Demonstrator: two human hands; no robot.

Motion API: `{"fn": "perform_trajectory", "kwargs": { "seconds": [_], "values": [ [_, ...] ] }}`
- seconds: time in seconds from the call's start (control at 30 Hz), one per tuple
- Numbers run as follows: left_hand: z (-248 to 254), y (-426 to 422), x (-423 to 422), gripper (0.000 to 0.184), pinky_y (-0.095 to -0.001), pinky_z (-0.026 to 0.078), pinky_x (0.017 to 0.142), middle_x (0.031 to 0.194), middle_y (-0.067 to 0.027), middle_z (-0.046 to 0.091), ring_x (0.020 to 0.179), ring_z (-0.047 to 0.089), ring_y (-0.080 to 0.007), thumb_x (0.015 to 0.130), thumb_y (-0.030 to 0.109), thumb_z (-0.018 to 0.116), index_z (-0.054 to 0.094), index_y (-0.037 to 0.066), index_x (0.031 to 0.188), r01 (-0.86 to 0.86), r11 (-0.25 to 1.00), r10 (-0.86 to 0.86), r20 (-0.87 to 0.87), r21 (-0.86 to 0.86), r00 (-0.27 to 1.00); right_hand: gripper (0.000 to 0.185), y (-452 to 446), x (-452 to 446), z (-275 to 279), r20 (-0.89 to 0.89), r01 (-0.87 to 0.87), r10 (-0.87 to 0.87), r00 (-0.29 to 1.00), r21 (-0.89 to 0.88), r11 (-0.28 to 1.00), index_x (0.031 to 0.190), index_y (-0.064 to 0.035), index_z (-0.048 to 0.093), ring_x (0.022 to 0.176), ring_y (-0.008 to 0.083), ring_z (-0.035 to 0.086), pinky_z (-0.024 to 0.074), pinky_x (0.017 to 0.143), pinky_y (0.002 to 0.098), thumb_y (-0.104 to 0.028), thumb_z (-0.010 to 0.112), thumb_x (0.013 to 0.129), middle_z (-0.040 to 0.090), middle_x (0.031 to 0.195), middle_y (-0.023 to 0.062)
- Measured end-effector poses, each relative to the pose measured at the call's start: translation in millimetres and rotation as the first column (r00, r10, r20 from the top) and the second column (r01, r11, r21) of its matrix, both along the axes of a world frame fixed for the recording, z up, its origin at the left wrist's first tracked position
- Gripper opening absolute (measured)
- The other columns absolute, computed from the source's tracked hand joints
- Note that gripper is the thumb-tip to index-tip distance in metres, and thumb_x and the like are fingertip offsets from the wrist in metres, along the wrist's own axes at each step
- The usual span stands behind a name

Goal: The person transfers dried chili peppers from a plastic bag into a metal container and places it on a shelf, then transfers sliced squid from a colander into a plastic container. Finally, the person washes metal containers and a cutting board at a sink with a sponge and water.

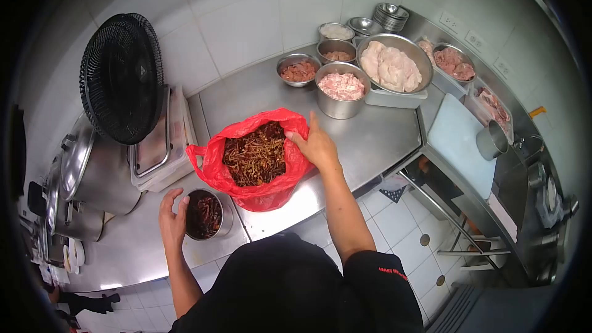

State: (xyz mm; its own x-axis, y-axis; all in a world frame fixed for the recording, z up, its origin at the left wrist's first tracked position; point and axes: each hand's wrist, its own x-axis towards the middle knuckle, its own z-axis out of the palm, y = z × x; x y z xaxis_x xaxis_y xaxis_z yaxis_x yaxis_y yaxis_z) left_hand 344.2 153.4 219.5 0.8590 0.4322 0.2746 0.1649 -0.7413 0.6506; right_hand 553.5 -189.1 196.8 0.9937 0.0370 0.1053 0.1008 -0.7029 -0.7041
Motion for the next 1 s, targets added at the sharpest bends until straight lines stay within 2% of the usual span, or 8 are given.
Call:
{"fn": "perform_trajectory", "kwargs": {
  "seconds": [0.13,0.33,0.43,0.53,0.67,0.77,0.93,1.0],
  "values": [
    [9,-2,23,0.047,-0.0405,0.046,0.099,0.118,-0.0182,0.067,0.112,0.062,-0.0349,0.091,0.033,0.069,0.064,0.005,0.129,0.044,0.999,-0.048,-0.175,-0.025,0.983,0.066,-14,2,-8,-0.138,-0.093,0.105,0.985,0.093,0.991,0.144,-0.0008,0.047,0.113,0.0415,0.063,0.0469,0.101,0.0458,-0.038,0.065,0.093,0.067,0.118,0.0261],
    [18,-12,46,0.065,-0.0416,0.05,0.086,0.117,-0.0174,0.069,0.096,0.068,-0.0353,0.088,0.048,0.067,0.059,0.005,0.136,0.063,0.993,-0.09,-0.303,-0.098,0.949,0.068,-25,-8,-13,0.262,-0.022,0.018,0.965,0.014,1.0,0.144,-0.0029,0.047,0.133,0.0419,0.047,0.0379,0.11,0.0445,-0.043,0.066,0.093,0.05,0.141,0.0311],
    [10,-8,48,0.067,-0.0423,0.051,0.083,0.114,-0.0168,0.07,0.091,0.069,-0.0354,0.088,0.049,0.066,0.057,0.006,0.138,0.071,0.997,-0.079,-0.263,-0.04,0.962,0.072,-29,-19,-4,0.274,0.036,-0.039,0.961,0.014,0.999,0.145,-0.0011,0.046,0.139,0.0437,0.039,0.0326,0.114,0.0443,-0.045,0.066,0.092,0.04,0.147,0.034],
    [7,-2,52,0.075,-0.0414,0.049,0.089,0.111,-0.0168,0.071,0.1,0.068,-0.0361,0.088,0.054,0.064,0.052,0.003,0.142,0.098,0.991,-0.122,-0.327,-0.091,0.937,0.08,-28,-21,3,0.246,0.042,-0.038,0.969,-0.011,0.999,0.146,0.004,0.042,0.138,0.0407,0.041,0.0337,0.114,0.0412,-0.047,0.068,0.09,0.041,0.145,0.0356],
    [-7,8,71,0.079,-0.041,0.048,0.093,0.109,-0.0182,0.071,0.105,0.067,-0.0347,0.088,0.059,0.061,0.052,0.001,0.141,0.094,0.978,-0.154,-0.337,-0.186,0.929,0.096,-31,12,-27,-0.247,0.037,0.054,0.968,0.351,0.936,0.148,0.0113,0.03,0.12,0.0317,0.06,0.0471,0.1,0.0351,-0.047,0.074,0.086,0.058,0.131,0.0312],
    [-16,13,92,0.065,-0.0362,0.047,0.094,0.106,-0.0134,0.072,0.102,0.066,-0.0246,0.093,0.052,0.062,0.06,0.001,0.132,0.122,0.945,-0.221,-0.318,-0.304,0.922,0.094,-34,25,-51,-0.212,-0.024,0.107,0.971,0.36,0.933,0.148,0.0112,0.031,0.109,0.0281,0.065,0.0507,0.094,0.0338,-0.041,0.077,0.085,0.064,0.122,0.0272],
    [-14,9,113,0.051,-0.0335,0.049,0.076,0.086,-0.0121,0.07,0.079,0.064,-0.0195,0.093,0.047,0.064,0.068,0.0,0.112,0.188,0.895,-0.253,-0.113,-0.404,0.961,0.047,-19,11,11,0.143,-0.142,0.081,0.986,0.494,0.858,0.136,-0.0013,0.056,0.095,0.0146,0.065,0.0527,0.085,0.0276,-0.019,0.069,0.095,0.069,0.11,0.0108],
    [20,3,120,0.044,-0.0313,0.049,0.071,0.083,-0.0086,0.069,0.075,0.061,-0.0147,0.094,0.042,0.065,0.069,0.0,0.108,0.21,0.876,-0.267,-0.074,-0.435,0.961,0.044,-17,9,49,0.09,-0.085,0.05,0.995,0.453,0.887,0.135,-0.0035,0.059,0.087,0.0113,0.064,0.0527,0.078,0.0253,-0.019,0.068,0.095,0.069,0.102,0.008]
  ]
}}
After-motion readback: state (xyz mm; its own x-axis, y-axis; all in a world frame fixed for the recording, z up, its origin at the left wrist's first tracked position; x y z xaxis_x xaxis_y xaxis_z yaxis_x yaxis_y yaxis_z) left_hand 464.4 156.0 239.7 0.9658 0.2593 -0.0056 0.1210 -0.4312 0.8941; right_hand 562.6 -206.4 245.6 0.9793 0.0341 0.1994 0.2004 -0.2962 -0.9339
